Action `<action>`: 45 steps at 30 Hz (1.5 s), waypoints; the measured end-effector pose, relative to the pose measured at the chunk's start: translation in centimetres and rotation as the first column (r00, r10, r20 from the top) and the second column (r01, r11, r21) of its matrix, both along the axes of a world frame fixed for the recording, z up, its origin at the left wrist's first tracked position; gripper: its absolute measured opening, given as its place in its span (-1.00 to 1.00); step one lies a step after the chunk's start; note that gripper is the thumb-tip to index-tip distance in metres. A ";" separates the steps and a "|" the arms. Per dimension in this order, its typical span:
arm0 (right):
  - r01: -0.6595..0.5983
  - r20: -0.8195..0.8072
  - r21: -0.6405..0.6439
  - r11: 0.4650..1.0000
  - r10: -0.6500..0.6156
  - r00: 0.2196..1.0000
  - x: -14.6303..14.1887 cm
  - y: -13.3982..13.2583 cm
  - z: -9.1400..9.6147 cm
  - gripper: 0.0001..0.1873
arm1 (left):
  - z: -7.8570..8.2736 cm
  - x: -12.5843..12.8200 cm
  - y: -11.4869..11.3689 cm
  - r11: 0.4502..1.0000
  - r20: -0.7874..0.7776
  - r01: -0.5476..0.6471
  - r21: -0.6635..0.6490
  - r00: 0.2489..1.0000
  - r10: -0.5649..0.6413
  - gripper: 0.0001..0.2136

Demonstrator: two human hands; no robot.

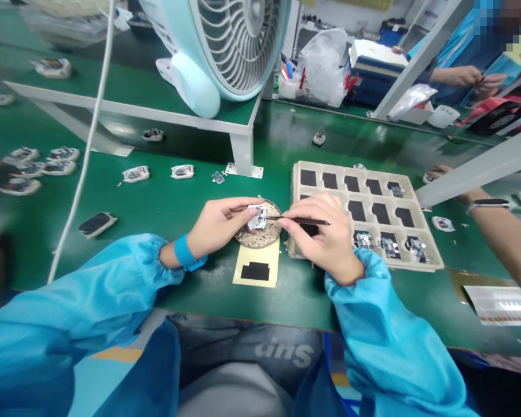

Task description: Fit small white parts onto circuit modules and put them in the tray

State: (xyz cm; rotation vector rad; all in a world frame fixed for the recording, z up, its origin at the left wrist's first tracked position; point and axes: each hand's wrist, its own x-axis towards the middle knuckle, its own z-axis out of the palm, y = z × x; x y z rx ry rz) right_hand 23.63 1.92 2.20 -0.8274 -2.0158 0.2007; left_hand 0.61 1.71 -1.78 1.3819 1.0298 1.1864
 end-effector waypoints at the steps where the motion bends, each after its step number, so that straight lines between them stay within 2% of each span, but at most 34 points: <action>1: -0.004 -0.002 -0.016 1.000 0.004 1.000 0.0 0.0 0.0 -0.88 | 0.0 0.0 0.0 1.000 0.001 -0.001 -0.001 1.000 0.001 -0.66; 7: -0.084 -0.108 -0.148 0.985 0.068 0.992 0.1 0.1 0.0 -0.93 | 0.1 -0.3 0.2 1.000 -0.018 -0.029 0.012 0.999 0.029 -0.67; 12: -0.197 -0.174 -0.313 0.929 0.147 0.974 0.7 0.6 0.3 -0.94 | 0.5 -0.7 0.6 0.999 -0.005 -0.048 -0.012 0.999 0.048 -0.65; 14: -0.212 -0.232 -0.368 0.905 0.131 0.964 0.8 0.6 0.6 -0.88 | 0.7 -0.9 0.6 0.997 -0.037 -0.067 -0.024 0.997 0.066 -0.63; 16: -0.199 -0.297 -0.370 0.907 0.088 0.951 1.1 0.7 0.9 -0.75 | 0.8 -1.2 0.8 0.996 -0.066 -0.089 -0.030 0.994 0.086 -0.61; 19: -0.073 -0.415 -0.312 0.947 -0.067 0.907 2.6 1.2 1.8 -0.52 | 0.7 -1.3 1.3 0.996 -0.018 -0.075 -0.049 0.997 0.074 -0.46; 21: 0.138 -0.490 -0.219 0.966 -0.231 0.841 4.5 1.6 2.7 -0.48 | 0.8 -1.3 1.5 0.996 -0.027 -0.084 -0.013 0.996 0.083 -0.39; 22: 0.271 -0.488 -0.182 0.945 -0.326 0.810 5.8 1.8 3.2 -0.49 | 0.9 -1.2 1.5 0.996 -0.051 -0.093 0.009 0.994 0.093 -0.39; 23: 0.405 -0.443 -0.165 0.900 -0.434 0.784 7.2 2.2 3.7 -0.50 | 1.1 -1.2 1.4 0.994 -0.084 -0.102 0.027 0.991 0.104 -0.40; 24: 0.533 -0.342 -0.170 0.829 -0.557 0.757 8.7 2.6 4.2 -0.50 | 1.3 -1.1 1.2 0.994 -0.120 -0.107 0.033 0.987 0.110 -0.43; 25: 0.652 -0.154 -0.177 0.737 -0.675 0.721 10.1 3.2 4.6 -0.49 | 1.5 -1.1 1.0 0.994 -0.152 -0.108 0.026 0.982 0.111 -0.45; 26: 0.772 0.075 -0.174 0.611 -0.774 0.629 11.5 4.0 5.0 -0.49 | 1.7 -1.1 0.9 0.994 -0.174 -0.106 0.009 0.979 0.106 -0.47; 27: 0.853 0.330 -0.177 0.491 -0.787 0.521 12.7 4.7 5.2 -0.54 | 1.8 -1.0 0.8 0.995 -0.183 -0.101 -0.013 0.978 0.097 -0.48; 30: 0.902 0.531 -0.233 0.364 -0.730 0.431 15.2 7.2 5.0 -0.78 | 1.9 -1.1 0.9 0.993 -0.160 -0.073 -0.094 0.986 0.057 -0.46; 33: 0.925 0.635 -0.268 0.268 -0.673 0.379 15.7 9.1 4.2 -0.69 | 1.7 -1.3 1.6 0.978 -0.093 -0.008 -0.209 0.996 -0.012 -0.45; 35: 0.929 0.679 -0.288 0.233 -0.635 0.369 15.5 9.8 3.9 -0.61 | 1.7 -1.5 2.0 0.961 -0.010 0.031 -0.275 0.999 -0.035 -0.46; 37: 0.925 0.701 -0.309 0.221 -0.604 0.379 15.2 10.2 4.0 -0.58 | 2.0 -1.6 2.2 0.944 0.085 0.062 -0.325 0.996 -0.036 -0.48; 40: 0.911 0.694 -0.335 0.241 -0.591 0.411 14.9 9.8 4.8 -0.57 | 2.7 -1.8 2.2 0.921 0.152 0.119 -0.371 0.986 -0.067 -0.53; 42: 0.898 0.663 -0.339 0.280 -0.606 0.440 14.7 9.1 5.7 -0.57 | 3.1 -1.9 2.2 0.906 0.083 0.149 -0.397 0.989 -0.126 -0.54; 45: 0.867 0.590 -0.328 0.376 -0.635 0.499 13.6 8.1 7.1 -0.59 | 3.0 -2.1 2.6 0.896 -0.161 0.106 -0.431 0.968 -0.192 -0.49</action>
